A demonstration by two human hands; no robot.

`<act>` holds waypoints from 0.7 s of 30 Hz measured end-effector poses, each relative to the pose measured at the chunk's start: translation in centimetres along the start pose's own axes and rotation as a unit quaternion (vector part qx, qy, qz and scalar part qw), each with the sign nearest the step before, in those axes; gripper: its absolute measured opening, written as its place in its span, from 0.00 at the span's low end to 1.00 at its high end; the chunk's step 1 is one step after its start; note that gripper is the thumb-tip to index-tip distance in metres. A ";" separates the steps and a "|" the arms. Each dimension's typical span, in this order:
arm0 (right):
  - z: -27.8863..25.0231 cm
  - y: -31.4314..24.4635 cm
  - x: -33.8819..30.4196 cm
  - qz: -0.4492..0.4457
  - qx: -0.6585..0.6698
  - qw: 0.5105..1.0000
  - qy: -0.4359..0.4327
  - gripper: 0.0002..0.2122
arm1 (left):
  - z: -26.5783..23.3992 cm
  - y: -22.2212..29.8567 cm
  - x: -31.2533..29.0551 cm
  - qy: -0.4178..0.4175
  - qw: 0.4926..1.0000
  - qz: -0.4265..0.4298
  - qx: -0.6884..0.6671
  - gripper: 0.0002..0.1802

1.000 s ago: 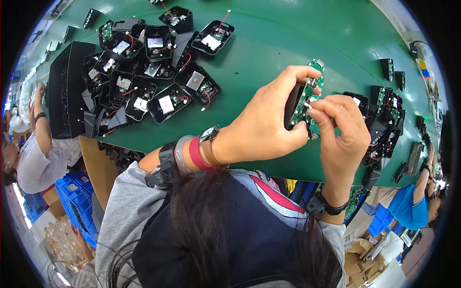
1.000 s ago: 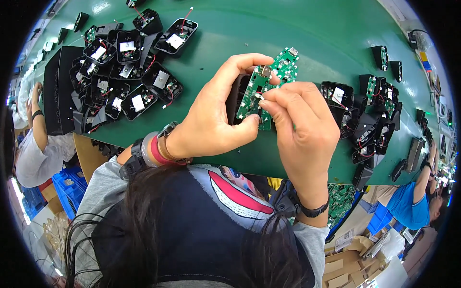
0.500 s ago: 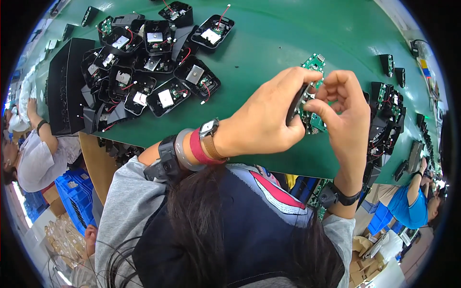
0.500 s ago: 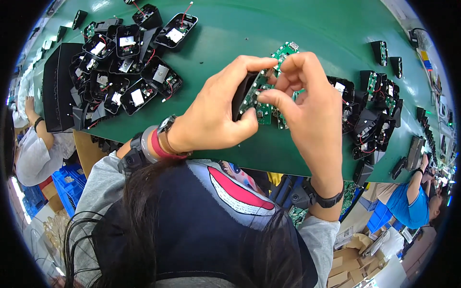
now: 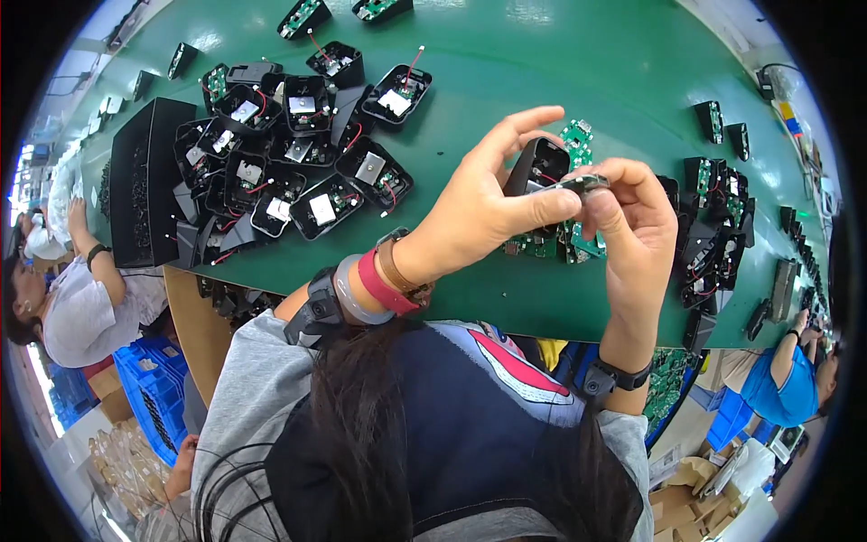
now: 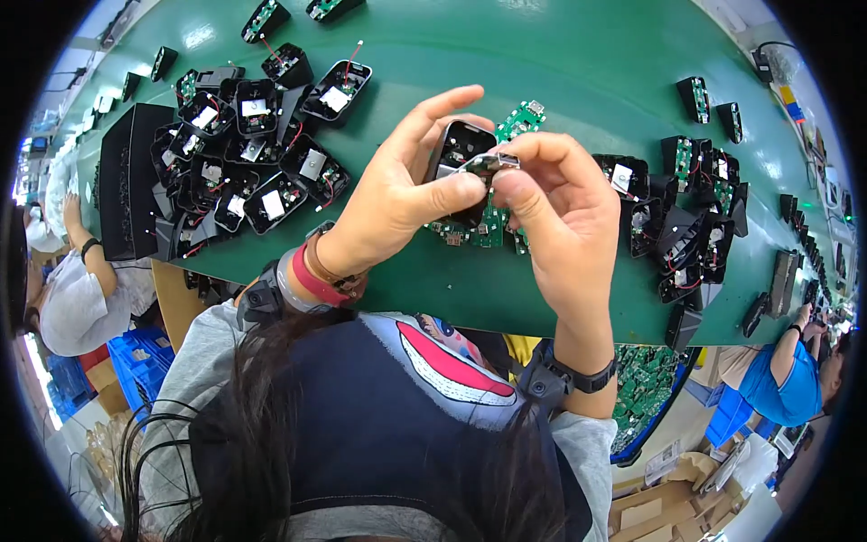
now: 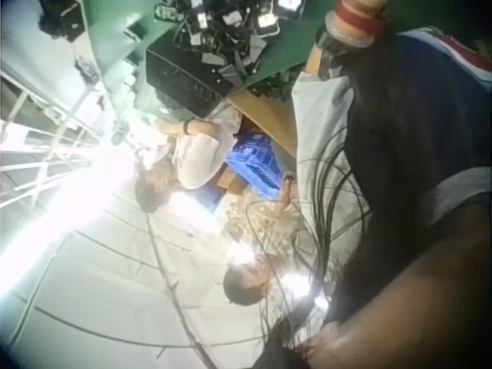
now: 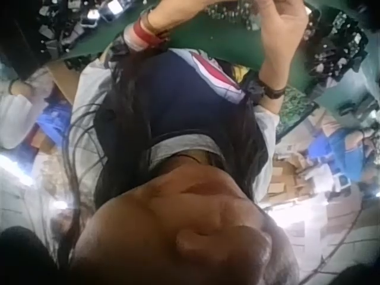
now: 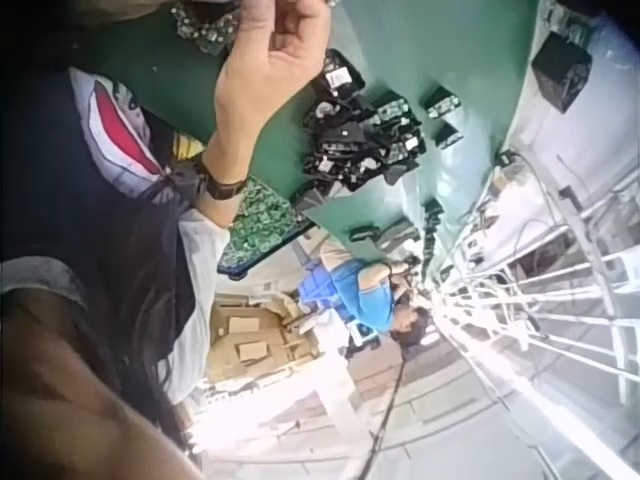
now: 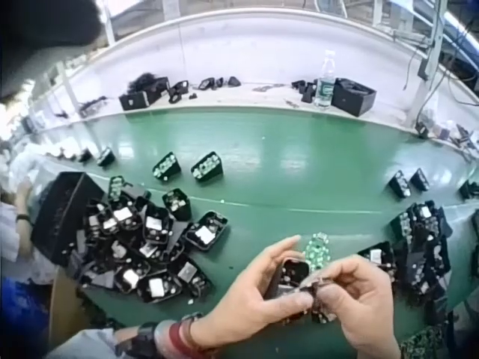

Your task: Assemble electronic circuit boards into plastic housings on a factory production line.

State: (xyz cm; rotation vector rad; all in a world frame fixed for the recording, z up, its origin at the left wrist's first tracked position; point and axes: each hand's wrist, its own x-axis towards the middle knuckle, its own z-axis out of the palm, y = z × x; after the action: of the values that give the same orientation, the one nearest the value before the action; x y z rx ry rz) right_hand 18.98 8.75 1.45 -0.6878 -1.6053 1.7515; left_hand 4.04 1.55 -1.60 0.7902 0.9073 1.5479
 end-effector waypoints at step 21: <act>2.1 2.9 0.6 0.019 -0.054 0.992 0.109 0.15 | -0.1 -0.6 0.3 -0.030 0.999 -0.009 -0.028 0.35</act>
State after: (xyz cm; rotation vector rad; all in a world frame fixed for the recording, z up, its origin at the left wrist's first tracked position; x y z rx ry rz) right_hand 16.71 7.75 -1.20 -0.9331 -1.5535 1.5634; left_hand 4.21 1.93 -2.15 0.7821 0.8213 1.5204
